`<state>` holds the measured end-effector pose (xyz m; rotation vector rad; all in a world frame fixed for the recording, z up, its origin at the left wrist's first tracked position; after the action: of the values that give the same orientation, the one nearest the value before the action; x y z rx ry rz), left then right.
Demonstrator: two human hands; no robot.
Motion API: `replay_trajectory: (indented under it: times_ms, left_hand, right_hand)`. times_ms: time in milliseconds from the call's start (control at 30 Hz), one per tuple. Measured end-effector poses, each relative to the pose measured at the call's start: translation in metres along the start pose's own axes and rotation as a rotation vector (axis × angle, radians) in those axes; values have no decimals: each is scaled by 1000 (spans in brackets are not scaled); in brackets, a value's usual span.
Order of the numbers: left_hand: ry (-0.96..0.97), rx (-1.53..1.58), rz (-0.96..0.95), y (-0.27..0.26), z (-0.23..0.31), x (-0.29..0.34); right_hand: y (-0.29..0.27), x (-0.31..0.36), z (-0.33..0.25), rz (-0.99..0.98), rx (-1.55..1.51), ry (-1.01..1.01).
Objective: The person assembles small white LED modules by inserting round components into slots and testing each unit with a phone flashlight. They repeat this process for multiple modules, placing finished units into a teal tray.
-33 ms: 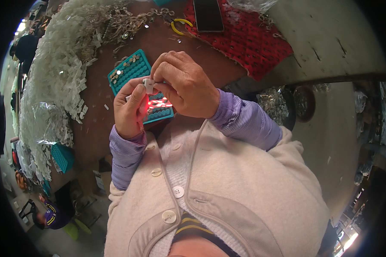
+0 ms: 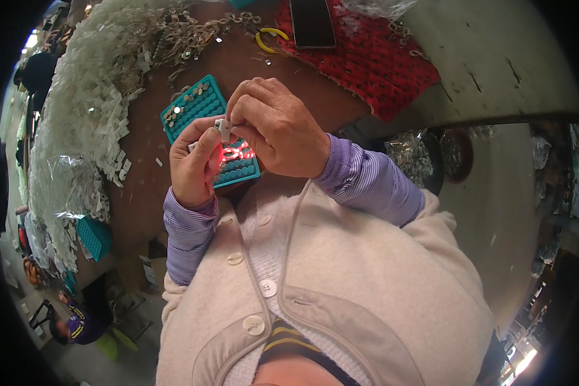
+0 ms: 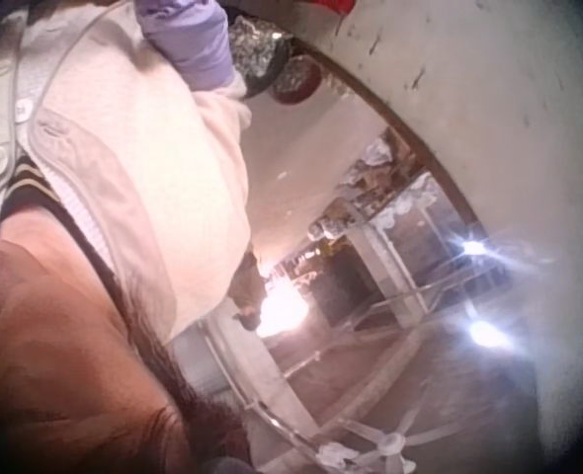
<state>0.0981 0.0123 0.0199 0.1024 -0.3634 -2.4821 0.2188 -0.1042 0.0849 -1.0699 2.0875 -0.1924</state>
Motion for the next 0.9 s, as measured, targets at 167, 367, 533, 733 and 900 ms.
replay_trajectory:
  times_ms: [167,367,533,733,900]
  left_hand:
    - [-49,51,-57,3,-11,-17]
    - [-42,116,-20,-23,-14,-25]
    - [78,158,147,-81,5,-17]
    - [112,724,238,-121,11,-15]
    - [196,799,100,-120,25,-20]
  right_hand:
    - [-1,-6,14,-42,-90,107]
    - [29,-35,29,-129,-188,186]
    - [86,-82,38,-271,-127,51]
    - [188,-145,103,-409,730,124]
    - [166,-142,68,-228,505,-141]
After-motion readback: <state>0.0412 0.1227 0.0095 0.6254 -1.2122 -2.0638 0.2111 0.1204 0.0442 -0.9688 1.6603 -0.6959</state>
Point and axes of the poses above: each hand's wrist, its own x-axis away from the middle knuckle, its own y-axis out of the palm, z = x × y, the point moved 7 cm from there along -x, towards the middle knuckle, and after that the axes turned 11 degrees about y, right-handed, at the moved point
